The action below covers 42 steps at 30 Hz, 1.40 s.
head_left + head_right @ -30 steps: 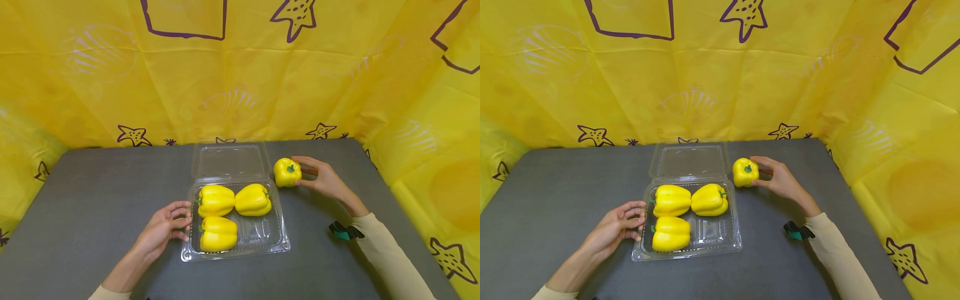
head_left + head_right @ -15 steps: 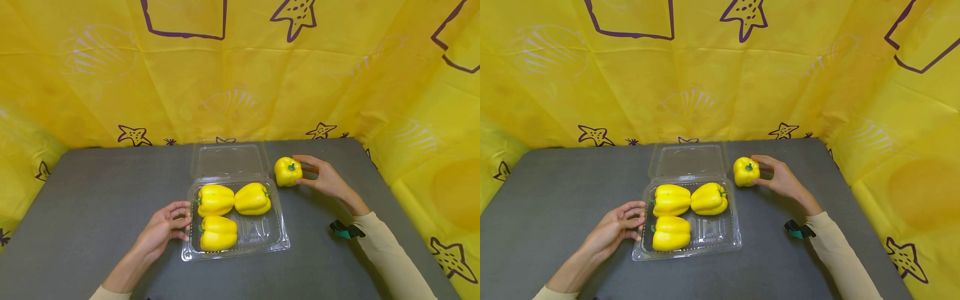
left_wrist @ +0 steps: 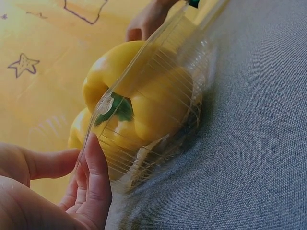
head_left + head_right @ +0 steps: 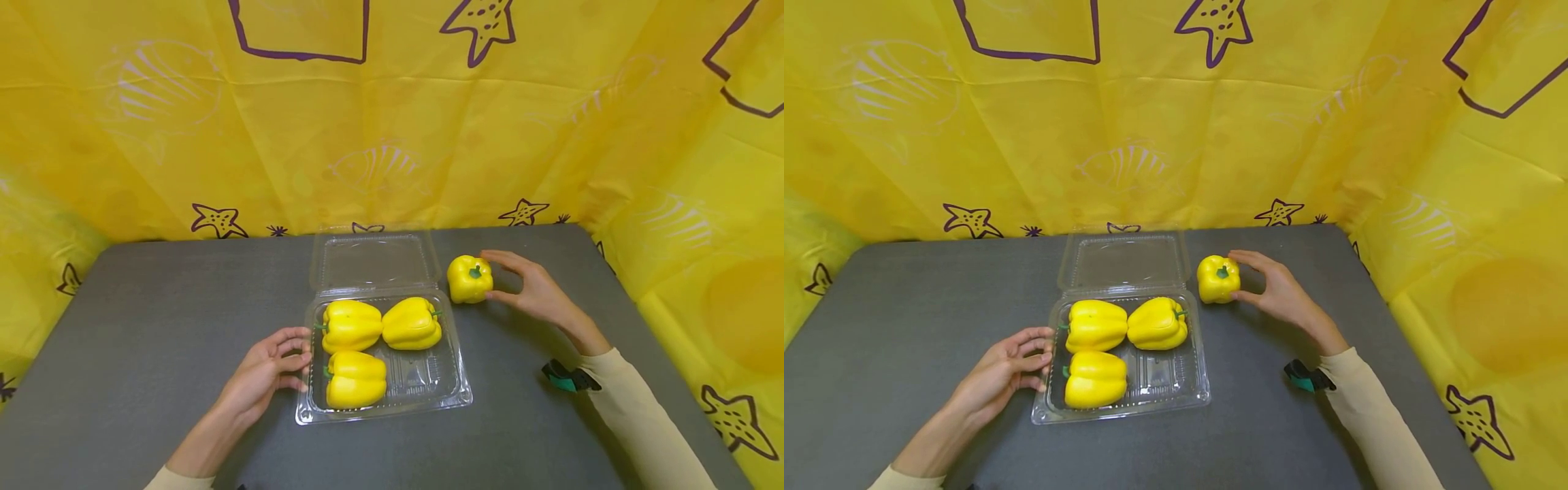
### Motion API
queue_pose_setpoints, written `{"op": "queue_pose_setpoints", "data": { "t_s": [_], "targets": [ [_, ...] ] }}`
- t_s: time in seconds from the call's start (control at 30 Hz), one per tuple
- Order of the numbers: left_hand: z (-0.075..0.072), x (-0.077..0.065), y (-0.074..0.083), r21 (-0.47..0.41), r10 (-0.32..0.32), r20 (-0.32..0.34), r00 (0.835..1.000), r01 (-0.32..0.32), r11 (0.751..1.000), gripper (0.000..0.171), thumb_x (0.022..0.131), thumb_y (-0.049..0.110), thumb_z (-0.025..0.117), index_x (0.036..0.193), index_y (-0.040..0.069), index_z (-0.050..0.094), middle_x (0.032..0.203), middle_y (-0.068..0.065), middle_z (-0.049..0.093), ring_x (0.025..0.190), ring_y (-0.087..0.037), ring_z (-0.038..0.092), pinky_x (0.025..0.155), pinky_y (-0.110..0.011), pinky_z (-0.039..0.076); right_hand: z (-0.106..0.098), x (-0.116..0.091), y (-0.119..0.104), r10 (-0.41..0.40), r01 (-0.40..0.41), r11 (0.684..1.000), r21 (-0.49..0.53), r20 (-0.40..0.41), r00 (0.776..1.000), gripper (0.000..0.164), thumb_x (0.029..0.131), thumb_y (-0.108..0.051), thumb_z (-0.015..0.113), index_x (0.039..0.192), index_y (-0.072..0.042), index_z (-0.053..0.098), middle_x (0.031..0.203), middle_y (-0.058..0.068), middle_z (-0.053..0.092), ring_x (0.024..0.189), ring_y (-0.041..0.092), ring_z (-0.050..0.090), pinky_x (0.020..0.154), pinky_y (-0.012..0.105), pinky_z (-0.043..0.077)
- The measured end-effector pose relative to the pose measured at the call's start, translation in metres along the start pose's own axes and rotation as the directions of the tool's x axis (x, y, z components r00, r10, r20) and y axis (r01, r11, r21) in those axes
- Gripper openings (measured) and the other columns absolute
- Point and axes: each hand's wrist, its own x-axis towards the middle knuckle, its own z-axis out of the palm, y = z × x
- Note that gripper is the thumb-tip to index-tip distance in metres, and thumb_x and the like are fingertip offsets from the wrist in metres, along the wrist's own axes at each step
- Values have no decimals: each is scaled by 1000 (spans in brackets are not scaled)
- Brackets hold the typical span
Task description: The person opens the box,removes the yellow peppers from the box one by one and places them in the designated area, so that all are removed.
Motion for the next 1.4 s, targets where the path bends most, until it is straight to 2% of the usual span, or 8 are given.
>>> {"op": "queue_pose_setpoints", "data": {
  "t_s": [0.07,0.2,0.37,0.5,0.77,0.97,1.2,1.4],
  "targets": [
    [0,0,0,-1,-1,-1,1000,1,1000,47,91,-3,59,133,-7,38,97,-4,57,74,-17,57,59,-32,57,-2,-1,-3,-15,14,998,-61,-26,1000,64,76,-7,83,133,0,56,138,17,55,125,38,50,101,58,42],
    [0,0,0,-3,2,2,1000,-2,1000,48,91,-3,59,134,-7,38,97,-4,57,74,-17,57,60,-32,58,-5,-3,-14,-41,33,992,-118,-71,997,59,77,-6,82,131,1,58,136,16,56,124,39,51,103,59,39],
    [0,-1,0,-7,-2,-4,1000,2,1000,49,91,-3,60,134,-7,38,97,-4,57,75,-17,57,60,-32,58,-5,-4,-31,-69,56,990,-133,-100,993,52,79,-2,79,128,1,60,129,16,61,117,36,57,97,54,47],
    [0,-1,-1,-12,-4,-9,1000,4,1000,49,91,-3,60,135,-6,38,98,-4,57,75,-17,58,60,-32,58,0,-3,-41,-128,115,986,-122,-108,986,49,77,1,80,123,3,62,123,17,63,109,35,62,91,50,51],
    [-1,-1,-2,-17,5,0,1000,-5,1000,49,91,-3,60,135,-6,38,98,-4,57,76,-17,58,60,-32,58,12,-2,-54,-178,172,982,-79,-79,981,46,76,-2,82,119,2,65,119,14,67,108,29,63,91,44,52],
    [-1,-2,-2,-19,6,1,1000,-6,1000,50,91,-2,61,135,-6,38,97,-3,57,76,-18,58,60,-32,58,25,-2,-61,-194,193,980,-44,-20,981,49,76,-2,82,121,2,64,118,12,67,105,26,64,90,44,53],
    [-2,-2,-2,-21,3,1,1000,-3,1000,50,91,-2,61,136,-6,38,98,-4,57,76,-17,58,61,-33,58,40,-4,-72,-169,169,986,3,27,985,53,80,-9,81,128,-1,61,126,10,63,113,27,61,95,43,52],
    [-3,-1,-3,-8,3,12,1000,-3,1000,52,91,-1,60,138,-6,37,102,-6,57,80,-15,57,63,-34,58,45,-5,-77,-150,151,989,-10,63,987,54,82,-15,80,130,-2,60,129,7,62,120,25,57,101,44,48]
  ]
}}
